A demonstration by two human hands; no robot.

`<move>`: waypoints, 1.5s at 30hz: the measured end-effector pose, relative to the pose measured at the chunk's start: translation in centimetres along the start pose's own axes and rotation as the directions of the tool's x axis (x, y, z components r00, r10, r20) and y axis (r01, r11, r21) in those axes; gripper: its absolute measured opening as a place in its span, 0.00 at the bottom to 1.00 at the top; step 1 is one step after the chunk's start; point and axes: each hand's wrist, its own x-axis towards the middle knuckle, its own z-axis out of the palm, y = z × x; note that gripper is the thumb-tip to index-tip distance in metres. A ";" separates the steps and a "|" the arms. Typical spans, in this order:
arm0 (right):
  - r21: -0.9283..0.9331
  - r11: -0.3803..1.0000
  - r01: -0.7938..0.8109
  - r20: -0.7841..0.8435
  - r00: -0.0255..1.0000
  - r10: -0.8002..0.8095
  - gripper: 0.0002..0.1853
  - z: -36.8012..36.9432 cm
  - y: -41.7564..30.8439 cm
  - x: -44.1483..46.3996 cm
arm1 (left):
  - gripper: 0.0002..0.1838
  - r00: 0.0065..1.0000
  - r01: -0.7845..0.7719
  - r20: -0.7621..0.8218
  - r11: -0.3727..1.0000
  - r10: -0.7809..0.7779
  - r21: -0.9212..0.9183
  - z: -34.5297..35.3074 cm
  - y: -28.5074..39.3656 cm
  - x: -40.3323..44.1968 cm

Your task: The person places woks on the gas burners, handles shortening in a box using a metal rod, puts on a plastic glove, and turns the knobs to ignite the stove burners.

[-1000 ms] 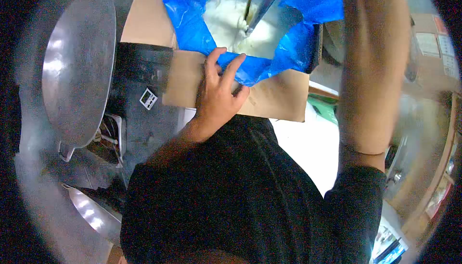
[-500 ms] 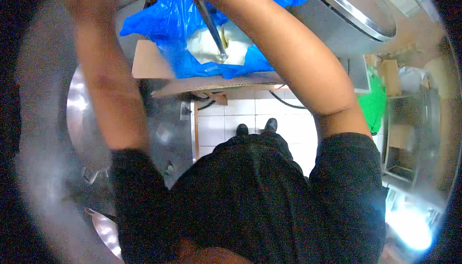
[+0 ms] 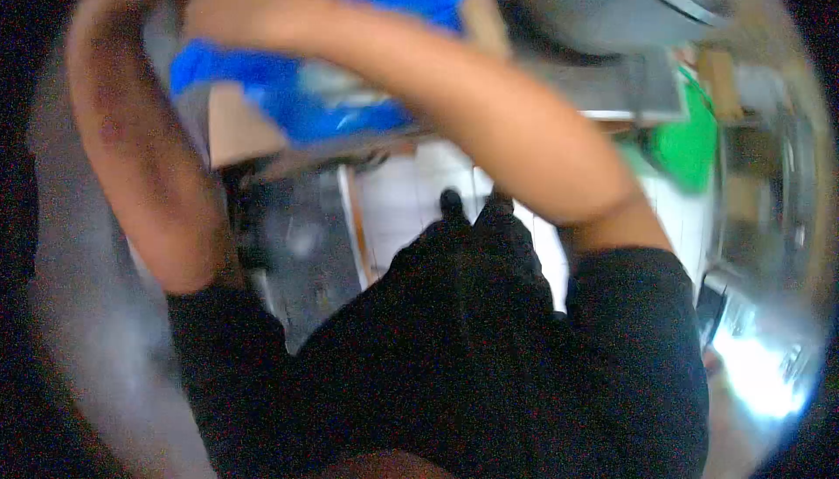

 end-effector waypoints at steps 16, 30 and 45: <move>0.700 0.713 0.043 0.101 0.982 -0.158 0.13 -22.4 -6.9 -11.6 | 0.19 0.317 -0.655 -0.903 0.756 0.291 0.013 13.2 21.5 -11.4; 0.679 -0.680 -0.275 0.512 -0.486 0.708 0.27 -38.0 -11.0 -93.5 | 0.28 0.590 0.639 0.788 0.700 -0.179 -0.319 63.5 28.1 1.1; 0.734 0.040 -0.678 -0.267 -0.233 0.935 0.18 -102.9 14.1 -82.0 | 0.30 0.436 0.502 0.884 0.769 0.170 -0.396 81.9 52.3 36.2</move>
